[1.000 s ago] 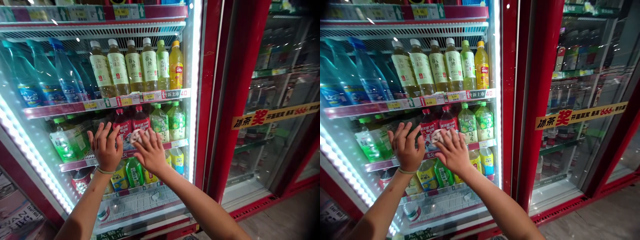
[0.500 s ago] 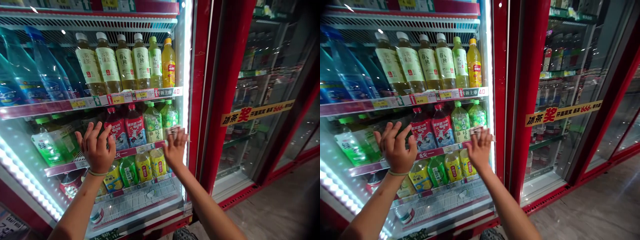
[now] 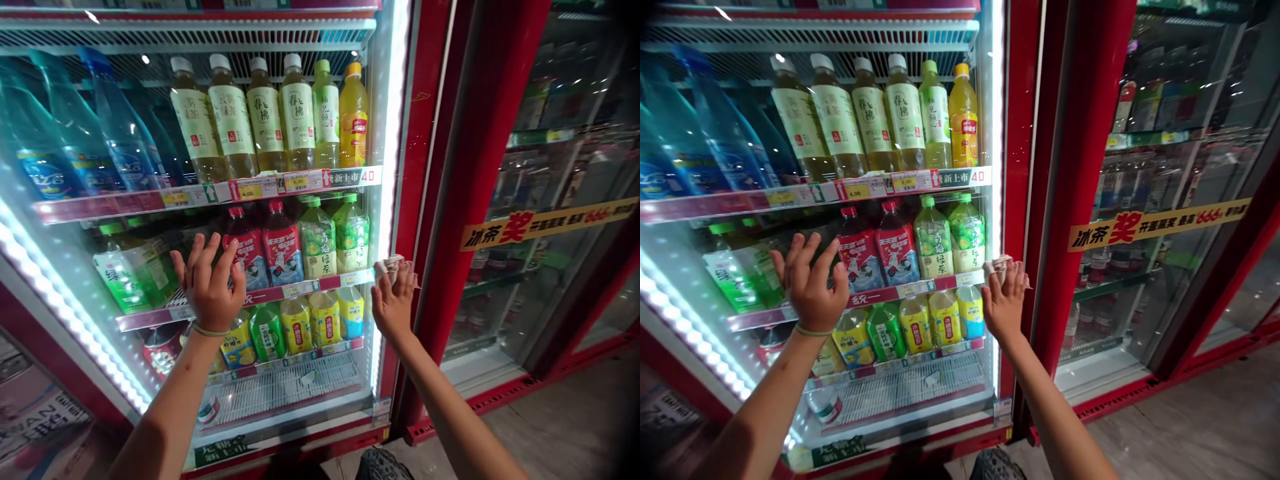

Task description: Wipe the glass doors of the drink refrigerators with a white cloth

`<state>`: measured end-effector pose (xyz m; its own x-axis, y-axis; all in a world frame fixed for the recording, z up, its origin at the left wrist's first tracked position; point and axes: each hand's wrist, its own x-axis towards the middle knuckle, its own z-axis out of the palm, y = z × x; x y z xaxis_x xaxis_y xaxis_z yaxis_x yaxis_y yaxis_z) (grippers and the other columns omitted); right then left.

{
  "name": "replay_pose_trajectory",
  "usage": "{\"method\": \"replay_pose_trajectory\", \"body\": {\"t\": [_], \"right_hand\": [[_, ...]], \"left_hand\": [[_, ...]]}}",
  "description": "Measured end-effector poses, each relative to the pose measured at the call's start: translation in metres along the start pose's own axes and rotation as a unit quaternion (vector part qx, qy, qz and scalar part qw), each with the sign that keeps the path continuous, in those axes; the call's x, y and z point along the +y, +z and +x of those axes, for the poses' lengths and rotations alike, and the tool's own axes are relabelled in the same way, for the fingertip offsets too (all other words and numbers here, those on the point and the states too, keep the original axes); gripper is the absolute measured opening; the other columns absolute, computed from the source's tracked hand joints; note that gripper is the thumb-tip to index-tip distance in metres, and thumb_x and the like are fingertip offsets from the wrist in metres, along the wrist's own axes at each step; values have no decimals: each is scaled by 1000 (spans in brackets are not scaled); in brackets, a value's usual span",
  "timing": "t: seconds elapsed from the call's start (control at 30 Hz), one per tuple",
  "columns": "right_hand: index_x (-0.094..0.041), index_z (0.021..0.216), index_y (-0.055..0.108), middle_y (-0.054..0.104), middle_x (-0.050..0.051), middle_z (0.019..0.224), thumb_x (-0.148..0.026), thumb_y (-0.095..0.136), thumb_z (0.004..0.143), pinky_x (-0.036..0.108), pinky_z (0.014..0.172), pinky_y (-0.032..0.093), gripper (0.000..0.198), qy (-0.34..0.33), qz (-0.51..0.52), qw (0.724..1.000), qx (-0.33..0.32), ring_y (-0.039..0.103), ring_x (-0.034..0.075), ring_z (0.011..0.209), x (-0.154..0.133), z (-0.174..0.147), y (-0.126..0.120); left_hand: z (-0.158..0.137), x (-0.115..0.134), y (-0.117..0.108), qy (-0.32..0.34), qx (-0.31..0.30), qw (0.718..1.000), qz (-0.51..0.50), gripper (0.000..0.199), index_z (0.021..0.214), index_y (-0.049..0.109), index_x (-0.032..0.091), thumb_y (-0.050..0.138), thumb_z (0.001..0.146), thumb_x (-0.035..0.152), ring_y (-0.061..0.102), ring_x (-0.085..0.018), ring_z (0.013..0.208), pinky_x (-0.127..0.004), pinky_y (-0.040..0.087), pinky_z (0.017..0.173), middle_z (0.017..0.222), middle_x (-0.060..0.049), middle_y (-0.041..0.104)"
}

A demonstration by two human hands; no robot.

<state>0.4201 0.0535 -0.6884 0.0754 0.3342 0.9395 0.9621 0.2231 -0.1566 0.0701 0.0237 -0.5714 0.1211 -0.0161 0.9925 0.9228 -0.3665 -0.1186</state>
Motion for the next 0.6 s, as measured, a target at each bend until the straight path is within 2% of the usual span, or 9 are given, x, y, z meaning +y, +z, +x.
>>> {"method": "replay_pose_trajectory", "body": {"t": [0.07,0.13,0.2,0.3,0.4,0.5,0.57,0.6], "right_hand": [[-33,165,21,-9,4,176,-36,38,106,74,124,23,62,36,24,999,3,-4,36,162,-8,-2,2],[-35,165,20,-11,4,176,-36,43,105,75,124,22,65,16,44,999,2,-6,37,162,-43,-2,7],[-39,162,29,-2,2,176,-38,50,103,72,125,22,62,-46,62,997,-4,-5,36,162,-93,-2,11],[-40,150,47,22,1,173,-44,58,99,66,128,22,53,-127,81,989,-1,0,33,163,-171,2,17],[-38,145,54,36,1,168,-51,59,98,61,130,20,49,-181,93,979,12,7,31,163,-228,7,21],[-35,148,52,36,-1,168,-53,56,100,55,132,20,51,-247,110,963,4,16,29,162,-243,8,22],[-39,150,48,34,-5,169,-51,56,100,53,132,23,52,-262,118,957,-28,21,26,160,-227,10,18],[-42,151,47,32,-6,170,-50,56,100,54,131,23,52,-247,120,960,-45,22,26,160,-214,15,15]], "left_hand": [[1,2,1,-16,-5,1000,3,42,136,67,27,58,95,24,44,-31,149,-62,15,130,149,-11,60],[3,2,0,-19,-12,1000,9,39,132,69,27,57,95,25,46,-31,148,-62,17,130,147,-10,62],[4,-1,-4,-7,-22,1000,14,39,132,69,28,55,96,24,47,-29,147,-62,18,129,146,-8,62],[0,-16,-16,18,-46,999,9,41,136,66,27,51,98,22,45,-27,149,-58,29,127,151,-10,58],[-13,-40,-36,17,-45,999,18,41,137,65,24,52,99,22,40,-27,152,-51,38,123,154,-12,54],[-27,-61,-53,7,-19,998,54,43,140,63,23,54,98,21,39,-29,152,-54,33,125,153,-15,54],[-33,-70,-60,3,-19,998,68,45,142,61,23,56,97,22,40,-30,152,-55,30,127,152,-15,55],[-35,-73,-62,-3,-25,997,69,46,142,61,24,56,97,23,40,-30,152,-55,29,127,152,-15,55]]}}
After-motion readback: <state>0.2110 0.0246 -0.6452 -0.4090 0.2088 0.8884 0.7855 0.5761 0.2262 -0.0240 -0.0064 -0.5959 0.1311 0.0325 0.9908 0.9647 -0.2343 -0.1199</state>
